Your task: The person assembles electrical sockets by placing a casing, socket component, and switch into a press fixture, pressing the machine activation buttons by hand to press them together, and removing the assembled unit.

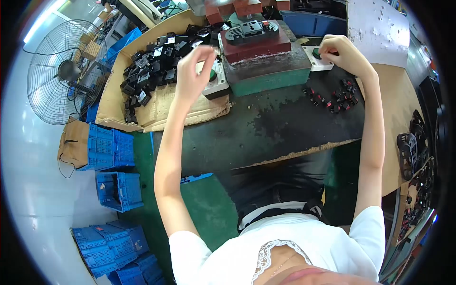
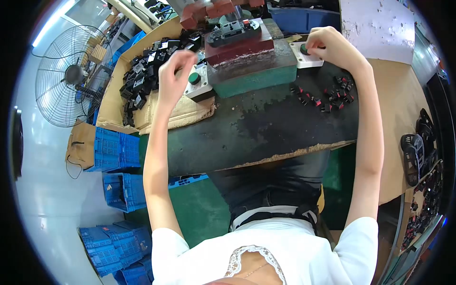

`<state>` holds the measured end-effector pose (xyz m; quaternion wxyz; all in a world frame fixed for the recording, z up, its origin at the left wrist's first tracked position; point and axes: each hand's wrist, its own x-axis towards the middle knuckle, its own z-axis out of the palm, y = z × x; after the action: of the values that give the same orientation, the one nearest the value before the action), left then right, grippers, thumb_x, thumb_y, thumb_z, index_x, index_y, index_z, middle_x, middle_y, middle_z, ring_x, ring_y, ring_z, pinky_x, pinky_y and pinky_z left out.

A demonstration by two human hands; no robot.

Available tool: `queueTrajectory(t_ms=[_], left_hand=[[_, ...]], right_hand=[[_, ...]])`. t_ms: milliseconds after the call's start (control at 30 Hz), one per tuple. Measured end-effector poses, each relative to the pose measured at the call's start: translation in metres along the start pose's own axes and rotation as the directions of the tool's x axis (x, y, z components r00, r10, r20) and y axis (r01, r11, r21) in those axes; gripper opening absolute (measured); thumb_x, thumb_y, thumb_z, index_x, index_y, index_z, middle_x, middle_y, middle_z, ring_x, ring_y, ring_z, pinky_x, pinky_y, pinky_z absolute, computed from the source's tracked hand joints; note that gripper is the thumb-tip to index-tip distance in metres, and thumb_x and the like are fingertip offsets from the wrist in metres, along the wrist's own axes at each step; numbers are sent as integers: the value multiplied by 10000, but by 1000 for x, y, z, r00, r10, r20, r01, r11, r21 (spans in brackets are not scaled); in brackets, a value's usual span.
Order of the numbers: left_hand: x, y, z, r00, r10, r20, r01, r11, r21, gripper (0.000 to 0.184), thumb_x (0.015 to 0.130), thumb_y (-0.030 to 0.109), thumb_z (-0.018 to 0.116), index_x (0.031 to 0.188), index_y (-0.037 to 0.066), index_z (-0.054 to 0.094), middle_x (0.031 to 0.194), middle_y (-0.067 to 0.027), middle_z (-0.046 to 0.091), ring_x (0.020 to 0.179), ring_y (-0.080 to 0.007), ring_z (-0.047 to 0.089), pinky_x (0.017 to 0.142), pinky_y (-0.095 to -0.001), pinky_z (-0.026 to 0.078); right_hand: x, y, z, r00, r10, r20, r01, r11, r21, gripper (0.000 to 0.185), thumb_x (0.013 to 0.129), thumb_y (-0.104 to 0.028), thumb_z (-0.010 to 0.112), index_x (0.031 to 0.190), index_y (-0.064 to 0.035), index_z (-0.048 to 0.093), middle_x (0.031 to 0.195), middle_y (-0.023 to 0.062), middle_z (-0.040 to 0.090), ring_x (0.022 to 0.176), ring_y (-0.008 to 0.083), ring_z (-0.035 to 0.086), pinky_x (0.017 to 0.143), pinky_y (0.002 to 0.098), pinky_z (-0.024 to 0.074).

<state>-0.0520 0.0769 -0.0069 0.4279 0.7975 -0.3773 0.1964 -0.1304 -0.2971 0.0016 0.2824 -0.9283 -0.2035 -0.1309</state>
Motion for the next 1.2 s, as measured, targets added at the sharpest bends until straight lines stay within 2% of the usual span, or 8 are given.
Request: queueTrajectory(t_ms=[233,533,667,767,933,1067,1100,1200], left_hand=[[-40,-12,2,997,77,-29,-72,987,146,28,840,16,548,862,15,565,756,-112,650,689,-254,640,637,-308,466],[-33,-16,3,1000,-5,-3,5,992,122,47,849,16,542,851,-7,583,743,-112,659,685,-190,663,617,-267,480],[-32,-13,2,1000,-29,-2,29,996,89,59,851,0,530,865,-17,585,744,-104,656,705,-179,665,639,-266,486],[-32,-12,0,1000,-22,8,21,995,97,55,849,6,536,860,-18,584,751,-105,657,716,-183,669,659,-262,487],[-24,-20,-5,999,-35,18,34,996,78,79,845,43,564,895,-15,587,790,-111,657,761,-197,666,703,-287,488],[9,-22,5,995,97,-31,-90,980,179,213,827,109,624,1005,-3,588,1035,-149,626,924,-223,631,798,-314,470],[19,-25,12,998,52,-24,-49,995,86,325,796,166,685,1062,9,582,1147,-145,573,973,-238,602,836,-318,456],[48,-39,34,992,28,119,-32,999,24,408,749,229,743,1055,7,589,1043,-108,617,922,-214,604,833,-305,453]], right_hand=[[-9,-11,14,993,-72,-96,40,953,-301,150,739,17,630,858,17,539,823,104,546,823,301,536,732,349,430],[-5,-6,19,985,-100,-142,55,956,-288,159,709,2,656,810,6,532,823,104,552,829,287,537,746,358,435],[3,-7,12,998,-42,-43,31,975,-220,147,682,3,668,750,6,538,765,96,549,791,260,545,719,339,440],[2,-6,13,986,-122,-110,88,957,-275,142,668,15,669,733,9,543,742,95,551,767,254,553,709,335,449],[9,5,12,996,-64,-70,56,993,-108,128,661,12,667,734,16,561,735,85,567,750,230,573,695,319,459],[3,-2,14,983,129,-131,-132,991,-13,451,684,-28,678,1117,-39,551,1023,85,593,799,207,583,761,309,478],[0,-3,15,984,127,-127,-131,991,-19,451,684,-28,678,1117,-39,551,1023,85,593,799,207,583,761,309,478],[-12,-13,15,961,232,-148,-235,972,0,570,706,-63,690,1238,-62,482,1141,88,568,877,214,592,817,323,473]])
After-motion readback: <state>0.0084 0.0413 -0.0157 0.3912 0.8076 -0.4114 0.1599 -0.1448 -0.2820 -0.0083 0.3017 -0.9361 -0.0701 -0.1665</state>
